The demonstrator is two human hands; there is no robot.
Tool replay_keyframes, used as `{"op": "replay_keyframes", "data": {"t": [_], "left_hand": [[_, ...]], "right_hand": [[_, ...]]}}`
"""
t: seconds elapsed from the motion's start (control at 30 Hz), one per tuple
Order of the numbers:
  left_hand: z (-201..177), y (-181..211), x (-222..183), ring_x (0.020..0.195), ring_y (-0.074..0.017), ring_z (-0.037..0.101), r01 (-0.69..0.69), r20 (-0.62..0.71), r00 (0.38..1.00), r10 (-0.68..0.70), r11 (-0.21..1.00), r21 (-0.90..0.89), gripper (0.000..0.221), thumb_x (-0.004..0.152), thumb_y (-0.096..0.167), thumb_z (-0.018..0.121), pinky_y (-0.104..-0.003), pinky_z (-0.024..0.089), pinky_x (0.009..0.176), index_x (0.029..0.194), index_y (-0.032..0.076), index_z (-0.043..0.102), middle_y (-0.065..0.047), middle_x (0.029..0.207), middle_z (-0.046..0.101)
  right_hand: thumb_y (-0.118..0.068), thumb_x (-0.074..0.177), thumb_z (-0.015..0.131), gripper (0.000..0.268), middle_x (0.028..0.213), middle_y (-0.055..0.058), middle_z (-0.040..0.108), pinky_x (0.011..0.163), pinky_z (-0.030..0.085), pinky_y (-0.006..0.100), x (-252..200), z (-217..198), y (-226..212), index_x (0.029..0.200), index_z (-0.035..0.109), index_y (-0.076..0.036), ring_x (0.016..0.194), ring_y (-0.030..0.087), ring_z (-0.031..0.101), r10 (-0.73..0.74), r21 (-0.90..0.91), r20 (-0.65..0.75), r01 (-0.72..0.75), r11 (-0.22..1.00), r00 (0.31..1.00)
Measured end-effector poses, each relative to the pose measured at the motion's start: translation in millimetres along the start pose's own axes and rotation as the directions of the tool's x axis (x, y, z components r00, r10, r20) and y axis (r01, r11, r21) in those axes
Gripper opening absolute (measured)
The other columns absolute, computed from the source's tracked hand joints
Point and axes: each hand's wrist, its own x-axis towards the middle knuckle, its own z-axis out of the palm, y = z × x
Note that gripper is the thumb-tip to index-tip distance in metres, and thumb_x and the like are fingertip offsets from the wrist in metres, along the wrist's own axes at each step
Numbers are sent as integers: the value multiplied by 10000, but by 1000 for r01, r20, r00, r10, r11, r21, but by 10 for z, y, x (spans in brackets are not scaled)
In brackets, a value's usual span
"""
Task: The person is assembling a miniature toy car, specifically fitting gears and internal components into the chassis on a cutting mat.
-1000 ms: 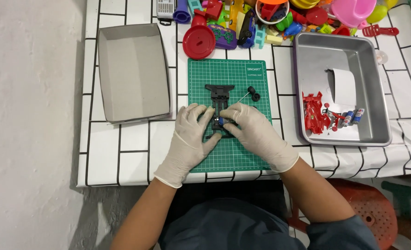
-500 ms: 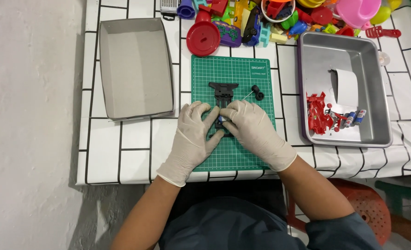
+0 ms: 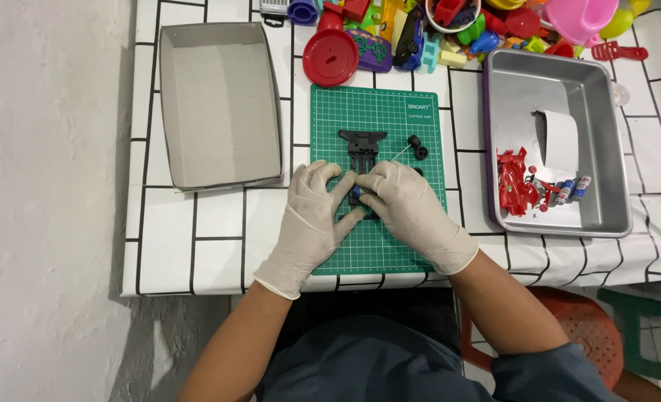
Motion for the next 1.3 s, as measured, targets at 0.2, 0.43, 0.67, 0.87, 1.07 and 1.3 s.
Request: {"op": "replay_keyframes", "data": {"t": [0.2,0.43,0.67,0.87,1.07,1.3], "left_hand": [[23,-28,-8,1373,-344,376,8,2,1000,-8,999,-32,603,853,473,729,-558,204,1212,1356,166,599,-82,1281,477],[13,-32,-5,1374,-338,388,18,3,1000,-18,1000,-19,618,850,480,739,-560,214,1209,1373,186,595,-67,1278,482],[-17,5,-10,1383,-336,376,16,18,1000,-16,1000,8,622,858,456,746,-567,214,1205,1394,180,592,-72,1285,470],[-21,40,-12,1407,-335,359,20,44,999,-24,997,72,620,876,461,726,-568,211,1200,1411,187,578,-75,1303,464],[-6,38,-6,1418,-343,351,25,66,997,-30,997,76,619,873,455,733,-578,200,1199,1411,189,577,-83,1310,461],[-6,46,-6,1408,-355,357,25,43,999,-27,999,45,635,855,462,755,-590,193,1200,1400,183,586,-99,1311,461]], "right_hand": [[-181,918,731,179,945,27,635,853,552,329,44,-70,-34,1080,738,-104,917,217,676,-13,16,30,13,1000,999],[-172,899,756,213,966,36,634,871,556,325,34,-107,-68,1093,725,-90,929,213,678,18,38,56,-20,999,998],[-195,880,759,186,933,31,599,890,561,349,50,-89,-39,1035,700,-109,919,228,658,5,13,79,-6,1000,997],[-215,868,743,149,893,24,590,884,565,330,116,-68,8,962,695,-109,891,214,660,25,-6,145,-25,1000,989],[-198,857,735,128,867,32,588,859,569,325,184,-109,17,920,683,-100,875,222,666,8,-42,214,1,999,977],[-183,843,772,134,861,56,622,826,584,332,224,-217,-26,916,713,-87,886,250,684,-6,-22,252,12,1000,968]]}}
